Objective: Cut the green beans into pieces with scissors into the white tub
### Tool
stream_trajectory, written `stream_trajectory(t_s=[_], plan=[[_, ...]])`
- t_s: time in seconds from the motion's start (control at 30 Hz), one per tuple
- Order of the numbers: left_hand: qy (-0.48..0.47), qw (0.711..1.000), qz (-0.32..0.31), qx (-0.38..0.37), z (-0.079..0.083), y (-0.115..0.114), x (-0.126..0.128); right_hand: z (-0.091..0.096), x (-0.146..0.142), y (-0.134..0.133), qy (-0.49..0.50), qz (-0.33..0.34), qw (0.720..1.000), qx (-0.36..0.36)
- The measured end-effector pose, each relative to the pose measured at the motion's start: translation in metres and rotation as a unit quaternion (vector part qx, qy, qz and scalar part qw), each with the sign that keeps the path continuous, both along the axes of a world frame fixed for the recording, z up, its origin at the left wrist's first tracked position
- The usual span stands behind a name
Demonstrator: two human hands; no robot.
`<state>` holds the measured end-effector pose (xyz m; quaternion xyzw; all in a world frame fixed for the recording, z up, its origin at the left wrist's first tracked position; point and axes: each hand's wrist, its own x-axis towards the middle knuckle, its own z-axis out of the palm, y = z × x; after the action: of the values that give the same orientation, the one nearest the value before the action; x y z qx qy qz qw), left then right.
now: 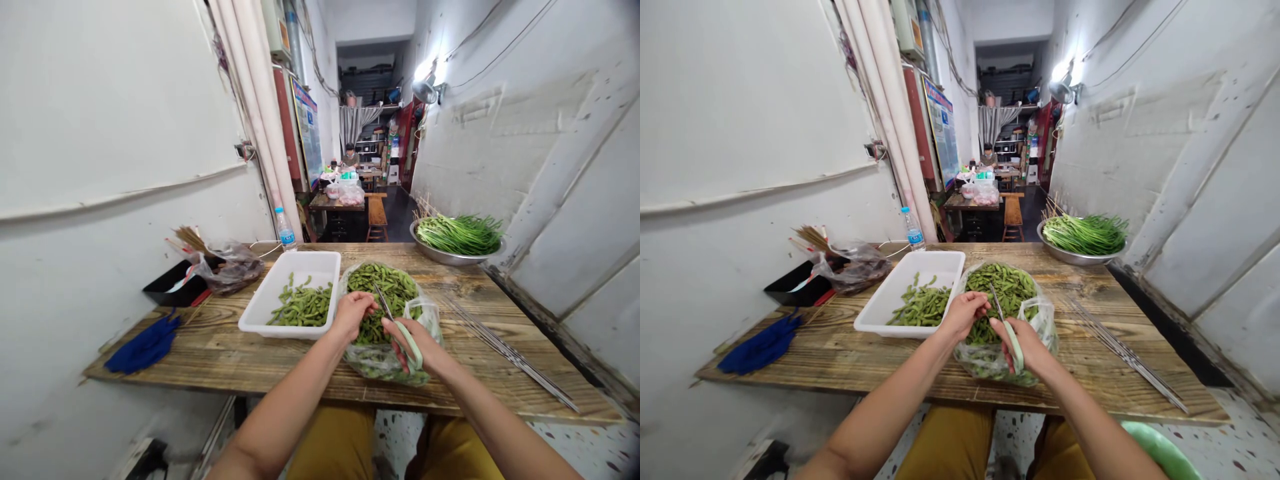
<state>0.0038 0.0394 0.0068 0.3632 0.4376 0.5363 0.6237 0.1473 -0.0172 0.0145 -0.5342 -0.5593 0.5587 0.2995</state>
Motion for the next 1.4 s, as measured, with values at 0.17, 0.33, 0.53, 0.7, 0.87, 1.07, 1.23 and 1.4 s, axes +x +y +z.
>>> stream_trajectory(t_s=[0.17,0.33,0.53,0.7,0.87,1.07,1.23,1.4], plan=[[-0.067,0.997,0.025,-0.032,0.0,0.006,-0.002,0.003,0.006,-0.004,0.029,0.019,0.999,-0.017],[-0.093,0.995,0.036,-0.012,-0.002,0.009,-0.003,0.003,0.01,-0.008,0.051,0.022,0.998,-0.028],[0.011,0.999,-0.006,0.039,-0.01,0.01,-0.007,0.006,0.015,-0.007,0.016,0.027,0.999,-0.022],[0.01,0.999,-0.045,0.028,-0.009,0.006,-0.005,0.003,0.019,-0.004,-0.013,0.059,0.998,0.007],[0.018,0.998,0.002,0.052,-0.005,0.004,-0.004,-0.002,0.02,-0.001,-0.024,0.054,0.998,0.008],[0.074,0.994,0.006,0.081,0.001,-0.002,0.001,0.001,0.014,-0.001,-0.032,0.053,0.998,0.017],[0.126,0.988,0.0,0.086,-0.002,-0.003,-0.007,0.0,0.01,-0.001,-0.065,0.051,0.996,0.031],[0.385,0.901,0.118,0.162,0.001,0.009,-0.057,-0.004,0.016,0.0,0.039,0.033,0.997,-0.051]])
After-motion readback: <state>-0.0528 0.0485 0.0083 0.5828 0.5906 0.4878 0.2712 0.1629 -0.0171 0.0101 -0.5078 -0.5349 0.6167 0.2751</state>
